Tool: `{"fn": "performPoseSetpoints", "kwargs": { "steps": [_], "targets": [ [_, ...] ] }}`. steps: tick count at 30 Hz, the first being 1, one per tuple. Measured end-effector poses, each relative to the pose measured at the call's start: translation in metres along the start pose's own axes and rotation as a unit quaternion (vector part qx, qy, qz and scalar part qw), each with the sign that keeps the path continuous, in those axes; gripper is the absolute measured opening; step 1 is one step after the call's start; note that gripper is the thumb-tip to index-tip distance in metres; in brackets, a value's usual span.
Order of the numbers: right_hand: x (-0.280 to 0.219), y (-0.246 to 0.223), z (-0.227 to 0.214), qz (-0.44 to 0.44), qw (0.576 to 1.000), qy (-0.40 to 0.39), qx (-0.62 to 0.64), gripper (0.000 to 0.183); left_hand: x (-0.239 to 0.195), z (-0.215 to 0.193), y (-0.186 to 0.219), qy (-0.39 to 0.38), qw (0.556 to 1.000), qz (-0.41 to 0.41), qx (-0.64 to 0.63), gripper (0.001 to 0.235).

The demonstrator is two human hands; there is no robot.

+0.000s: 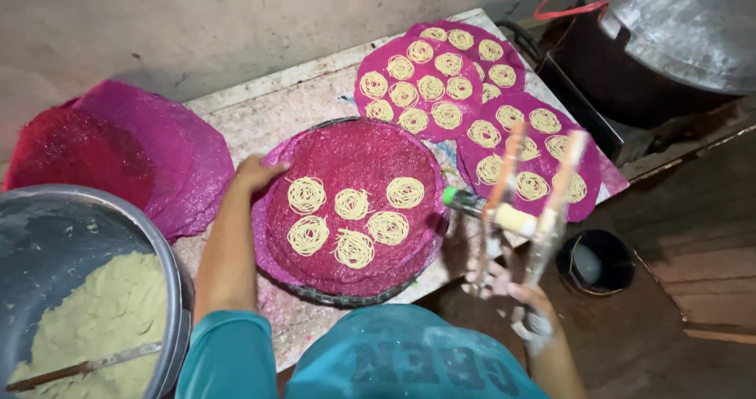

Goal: The person uses a manual dough extruder to press dough into spiral shapes on purple trays. They repeatedly load dough into the extruder, push the plunger, and arrange the formed spirals on the trays.

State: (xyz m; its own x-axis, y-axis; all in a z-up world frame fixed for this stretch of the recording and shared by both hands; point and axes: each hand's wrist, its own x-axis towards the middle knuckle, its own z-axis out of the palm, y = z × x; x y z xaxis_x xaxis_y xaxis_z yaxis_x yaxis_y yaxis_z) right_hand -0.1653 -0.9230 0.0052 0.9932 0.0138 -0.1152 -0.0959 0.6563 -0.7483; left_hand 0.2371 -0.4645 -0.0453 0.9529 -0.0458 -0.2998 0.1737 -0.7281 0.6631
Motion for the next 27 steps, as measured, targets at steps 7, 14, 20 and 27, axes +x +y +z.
{"fn": "performPoseSetpoints", "kwargs": {
  "steps": [7, 14, 20, 27],
  "targets": [
    [-0.016, -0.004, -0.035, -0.091, 0.992, 0.014, 0.083, 0.063, -0.029, 0.021, -0.067, -0.003, 0.966, -0.016, -0.258, 0.05],
    [0.034, -0.021, 0.007, -0.077, 0.997, 0.003, 0.025, 0.077, -0.119, 0.09, -0.114, 0.133, 0.946, -0.126, -0.266, 0.071],
    [0.093, -0.021, 0.043, 0.039, 0.991, -0.079, -0.098, 0.117, -0.2, 0.171, -0.111, 0.203, 0.946, -0.047, -0.248, 0.08],
    [0.151, -0.017, 0.07, 0.235, 0.934, -0.219, -0.154, 0.106, -0.251, 0.083, -0.001, 0.387, 0.9, 0.129, -0.156, 0.078]
  ]
}}
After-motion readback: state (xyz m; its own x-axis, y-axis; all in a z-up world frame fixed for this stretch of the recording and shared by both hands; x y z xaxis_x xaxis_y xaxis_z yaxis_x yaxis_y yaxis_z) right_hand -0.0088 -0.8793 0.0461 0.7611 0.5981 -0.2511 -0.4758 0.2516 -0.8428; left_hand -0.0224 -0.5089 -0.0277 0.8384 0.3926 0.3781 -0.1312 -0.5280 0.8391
